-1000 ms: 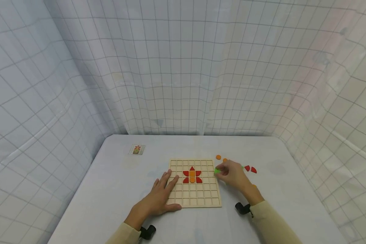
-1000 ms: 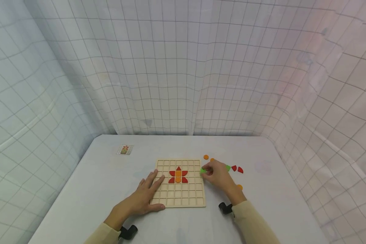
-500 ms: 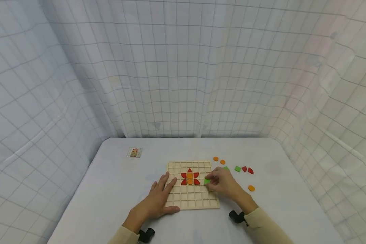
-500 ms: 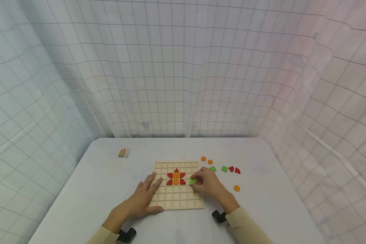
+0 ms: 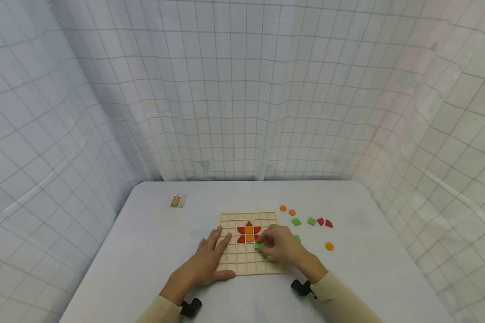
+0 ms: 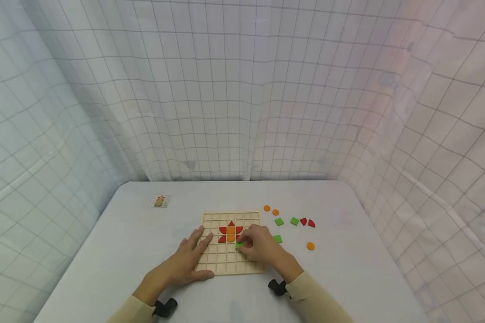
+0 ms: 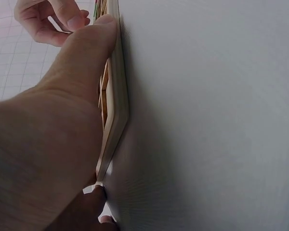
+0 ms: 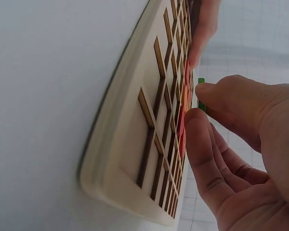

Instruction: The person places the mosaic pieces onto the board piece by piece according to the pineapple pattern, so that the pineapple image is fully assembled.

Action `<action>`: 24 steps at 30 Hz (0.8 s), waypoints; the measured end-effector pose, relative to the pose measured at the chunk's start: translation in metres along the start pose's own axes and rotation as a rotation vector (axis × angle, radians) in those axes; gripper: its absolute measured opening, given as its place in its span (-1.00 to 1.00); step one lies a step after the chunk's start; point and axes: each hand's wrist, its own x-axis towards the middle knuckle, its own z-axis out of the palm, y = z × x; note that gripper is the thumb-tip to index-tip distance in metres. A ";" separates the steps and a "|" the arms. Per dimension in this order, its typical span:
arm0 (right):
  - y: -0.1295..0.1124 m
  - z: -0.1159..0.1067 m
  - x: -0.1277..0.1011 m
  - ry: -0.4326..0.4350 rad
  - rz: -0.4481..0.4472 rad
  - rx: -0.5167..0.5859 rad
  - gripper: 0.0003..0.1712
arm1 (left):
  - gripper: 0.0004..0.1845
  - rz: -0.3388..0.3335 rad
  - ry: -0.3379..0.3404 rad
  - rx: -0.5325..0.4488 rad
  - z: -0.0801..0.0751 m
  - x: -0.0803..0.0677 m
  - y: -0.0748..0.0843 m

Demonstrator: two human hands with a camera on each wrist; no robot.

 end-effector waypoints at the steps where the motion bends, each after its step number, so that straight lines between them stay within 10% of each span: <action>1: -0.002 0.001 0.001 -0.004 -0.013 0.004 -0.86 | 0.29 -0.001 0.001 0.004 -0.001 0.000 0.000; 24: -0.018 0.020 0.012 -0.075 0.056 -0.060 -0.93 | 0.27 0.006 -0.033 0.073 -0.012 -0.003 0.009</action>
